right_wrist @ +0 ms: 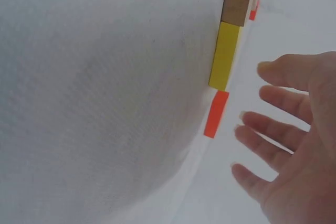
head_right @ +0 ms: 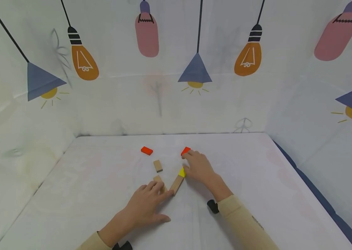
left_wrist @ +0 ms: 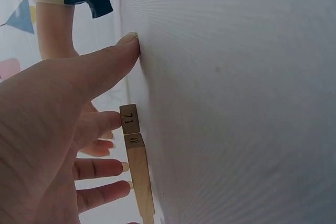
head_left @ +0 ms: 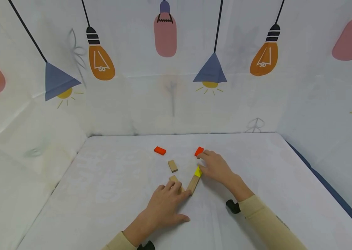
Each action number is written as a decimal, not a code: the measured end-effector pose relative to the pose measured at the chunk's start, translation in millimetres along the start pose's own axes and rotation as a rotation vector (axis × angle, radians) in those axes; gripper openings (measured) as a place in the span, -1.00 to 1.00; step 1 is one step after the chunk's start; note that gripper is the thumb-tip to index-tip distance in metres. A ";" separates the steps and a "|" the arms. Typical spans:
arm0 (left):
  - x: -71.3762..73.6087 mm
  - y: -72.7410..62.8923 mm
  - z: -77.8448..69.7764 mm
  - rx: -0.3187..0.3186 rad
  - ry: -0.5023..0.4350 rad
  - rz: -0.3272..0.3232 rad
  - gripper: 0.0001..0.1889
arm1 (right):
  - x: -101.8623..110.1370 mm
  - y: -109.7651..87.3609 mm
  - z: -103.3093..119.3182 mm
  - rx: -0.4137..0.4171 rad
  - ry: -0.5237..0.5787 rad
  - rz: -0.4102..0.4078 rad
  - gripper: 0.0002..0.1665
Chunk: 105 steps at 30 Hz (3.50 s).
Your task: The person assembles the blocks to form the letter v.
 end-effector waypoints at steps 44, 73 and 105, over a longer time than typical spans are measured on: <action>4.8 -3.6 2.3 -0.004 0.021 -0.014 -0.22 | -4.8 31.9 -32.5 -0.114 -0.004 0.029 -0.53; -1.4 1.2 1.0 -0.002 0.030 0.022 -0.18 | -19.1 43.9 -50.2 -0.184 0.041 0.090 -0.58; 1.4 0.5 1.0 0.002 0.041 -0.005 -0.21 | -14.5 51.9 -50.7 -0.200 0.069 0.019 -0.87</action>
Point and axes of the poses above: each hand's wrist, its own y-axis towards the middle knuckle, its own x-axis out of the back of the hand, z = x × y, the point moved 7 cm from there along y, towards the middle knuckle, and after that the axes turned 6 degrees about y, right-handed, at the moved point
